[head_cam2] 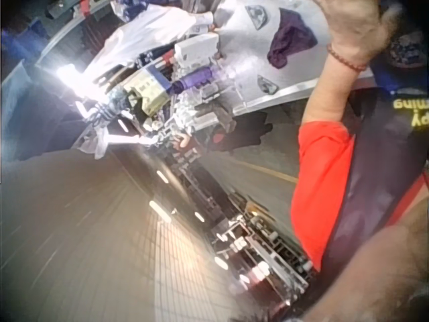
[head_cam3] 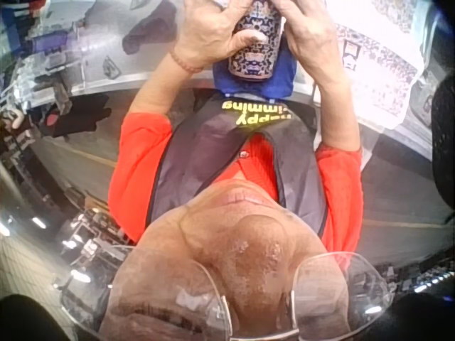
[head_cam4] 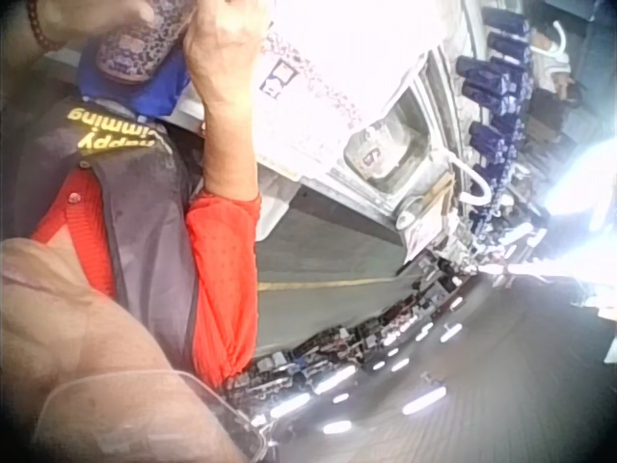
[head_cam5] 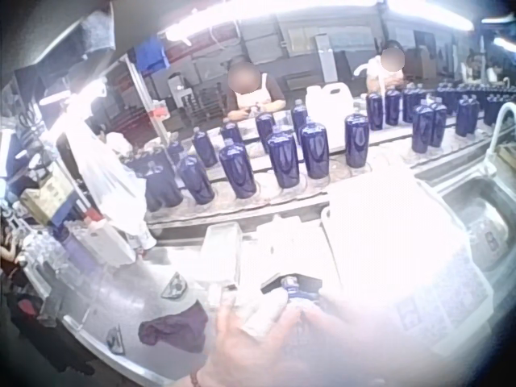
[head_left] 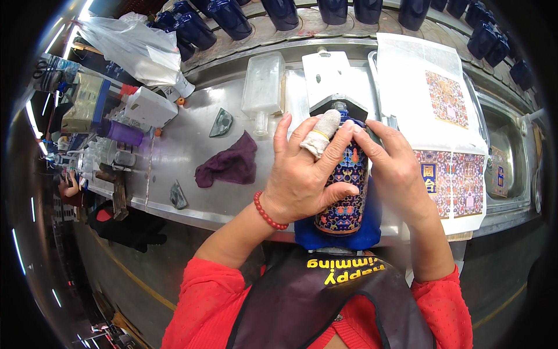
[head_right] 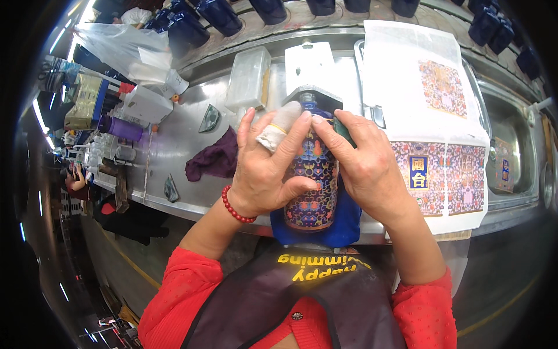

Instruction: The person applies a decorative sticker to a blue bottle, smoothing it with a green card and fingers. They rotate the bottle to align the sticker, then apply a second sticker to another side, smoothing both to remove air bubbles.

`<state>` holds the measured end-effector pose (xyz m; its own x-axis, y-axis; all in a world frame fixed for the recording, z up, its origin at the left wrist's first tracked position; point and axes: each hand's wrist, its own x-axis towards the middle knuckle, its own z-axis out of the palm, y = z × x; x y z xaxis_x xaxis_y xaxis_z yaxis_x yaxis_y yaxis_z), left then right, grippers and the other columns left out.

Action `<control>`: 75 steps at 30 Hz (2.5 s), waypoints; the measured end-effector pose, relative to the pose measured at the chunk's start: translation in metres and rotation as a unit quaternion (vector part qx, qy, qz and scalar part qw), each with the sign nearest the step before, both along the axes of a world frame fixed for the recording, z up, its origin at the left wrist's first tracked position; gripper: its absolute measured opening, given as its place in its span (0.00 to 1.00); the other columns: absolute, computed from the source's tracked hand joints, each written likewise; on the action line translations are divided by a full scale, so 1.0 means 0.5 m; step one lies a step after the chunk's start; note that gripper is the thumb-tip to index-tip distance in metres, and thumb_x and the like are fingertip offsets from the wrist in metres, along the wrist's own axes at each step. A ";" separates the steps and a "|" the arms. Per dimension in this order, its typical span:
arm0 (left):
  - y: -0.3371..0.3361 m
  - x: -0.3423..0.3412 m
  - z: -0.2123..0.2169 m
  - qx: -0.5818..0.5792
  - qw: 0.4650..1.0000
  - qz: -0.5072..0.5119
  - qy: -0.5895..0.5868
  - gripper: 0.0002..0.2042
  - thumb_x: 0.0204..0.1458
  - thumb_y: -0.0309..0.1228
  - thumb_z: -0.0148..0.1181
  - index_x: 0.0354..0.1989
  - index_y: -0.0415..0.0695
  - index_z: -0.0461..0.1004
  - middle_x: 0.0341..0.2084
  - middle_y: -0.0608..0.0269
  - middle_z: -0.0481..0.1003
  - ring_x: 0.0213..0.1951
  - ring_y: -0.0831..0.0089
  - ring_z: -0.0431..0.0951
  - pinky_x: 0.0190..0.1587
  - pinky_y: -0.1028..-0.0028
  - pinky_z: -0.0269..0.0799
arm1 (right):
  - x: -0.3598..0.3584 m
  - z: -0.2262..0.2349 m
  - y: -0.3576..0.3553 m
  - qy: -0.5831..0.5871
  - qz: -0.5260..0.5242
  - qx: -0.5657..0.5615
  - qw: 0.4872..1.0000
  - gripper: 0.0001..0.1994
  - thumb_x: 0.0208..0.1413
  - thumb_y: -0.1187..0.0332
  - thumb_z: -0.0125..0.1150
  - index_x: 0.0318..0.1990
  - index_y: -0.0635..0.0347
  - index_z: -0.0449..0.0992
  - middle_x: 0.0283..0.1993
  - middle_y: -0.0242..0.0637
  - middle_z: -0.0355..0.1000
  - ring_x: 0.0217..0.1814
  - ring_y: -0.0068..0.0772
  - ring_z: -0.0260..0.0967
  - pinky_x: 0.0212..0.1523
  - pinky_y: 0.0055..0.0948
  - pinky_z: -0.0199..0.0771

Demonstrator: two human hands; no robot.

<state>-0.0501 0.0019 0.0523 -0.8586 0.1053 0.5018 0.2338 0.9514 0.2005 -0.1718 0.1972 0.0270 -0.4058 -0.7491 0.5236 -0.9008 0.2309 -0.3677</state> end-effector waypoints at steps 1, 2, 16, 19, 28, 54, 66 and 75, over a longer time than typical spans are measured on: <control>0.003 -0.002 0.002 -0.010 1.000 -0.001 0.009 0.44 0.58 0.68 0.46 0.73 0.44 0.63 0.55 0.55 0.78 0.64 0.46 0.66 0.71 0.39 0.41 | 0.000 -0.003 0.000 -0.009 0.003 -0.029 1.000 0.33 0.47 0.84 0.58 0.65 0.54 0.74 0.58 0.56 0.70 0.58 0.58 0.71 0.58 0.48 0.73; 0.007 -0.003 0.004 -0.006 1.000 -0.005 0.010 0.45 0.58 0.68 0.46 0.73 0.44 0.62 0.56 0.54 0.78 0.65 0.45 0.65 0.71 0.38 0.41 | -0.002 -0.006 -0.001 -0.015 0.002 -0.032 0.999 0.33 0.47 0.85 0.58 0.64 0.54 0.74 0.58 0.56 0.70 0.58 0.58 0.71 0.58 0.48 0.73; 0.076 0.153 -0.106 0.208 0.978 0.015 0.023 0.56 0.51 0.66 0.62 0.75 0.31 0.50 0.69 0.41 0.62 0.70 0.36 0.57 0.71 0.40 0.42 | -0.034 0.058 -0.025 0.088 -0.012 -0.038 0.995 0.09 0.51 0.72 0.68 0.35 0.57 0.72 0.32 0.37 0.71 0.33 0.40 0.72 0.37 0.38 0.71; 0.081 0.161 -0.137 0.166 0.982 0.087 -0.027 0.57 0.46 0.60 0.70 0.75 0.32 0.50 0.68 0.44 0.63 0.70 0.38 0.56 0.70 0.38 0.41 | 0.022 0.118 -0.048 0.203 0.154 -0.048 0.966 0.08 0.47 0.67 0.67 0.31 0.52 0.72 0.31 0.33 0.68 0.32 0.35 0.70 0.39 0.39 0.68; 0.086 0.160 -0.084 0.056 0.990 0.129 0.001 0.54 0.41 0.61 0.73 0.70 0.32 0.61 0.52 0.53 0.79 0.69 0.45 0.60 0.71 0.38 0.34 | 0.020 0.157 -0.069 0.217 0.139 0.030 0.966 0.08 0.44 0.70 0.66 0.34 0.50 0.76 0.26 0.32 0.63 0.30 0.34 0.69 0.44 0.39 0.69; 0.065 0.155 -0.121 0.078 0.990 0.121 0.000 0.52 0.39 0.65 0.70 0.61 0.28 0.68 0.36 0.48 0.76 0.66 0.48 0.58 0.68 0.34 0.36 | 0.089 0.073 0.033 0.097 0.153 -0.038 0.983 0.13 0.47 0.83 0.71 0.41 0.62 0.81 0.33 0.35 0.74 0.33 0.32 0.71 0.31 0.29 0.71; 0.071 0.153 -0.111 0.076 0.991 0.095 0.051 0.53 0.41 0.63 0.71 0.65 0.27 0.64 0.30 0.47 0.75 0.66 0.48 0.60 0.69 0.35 0.37 | 0.131 0.058 0.084 -0.032 0.172 -0.067 0.982 0.17 0.34 0.76 0.76 0.37 0.59 0.81 0.32 0.33 0.72 0.31 0.35 0.68 0.33 0.34 0.66; 0.061 0.168 -0.161 0.286 0.958 -0.003 -0.013 0.49 0.58 0.61 0.57 0.76 0.34 0.50 0.63 0.40 0.66 0.68 0.45 0.58 0.71 0.48 0.40 | 0.170 -0.003 0.108 0.054 0.156 -0.030 0.986 0.17 0.35 0.72 0.71 0.38 0.58 0.81 0.38 0.31 0.72 0.33 0.33 0.66 0.43 0.38 0.65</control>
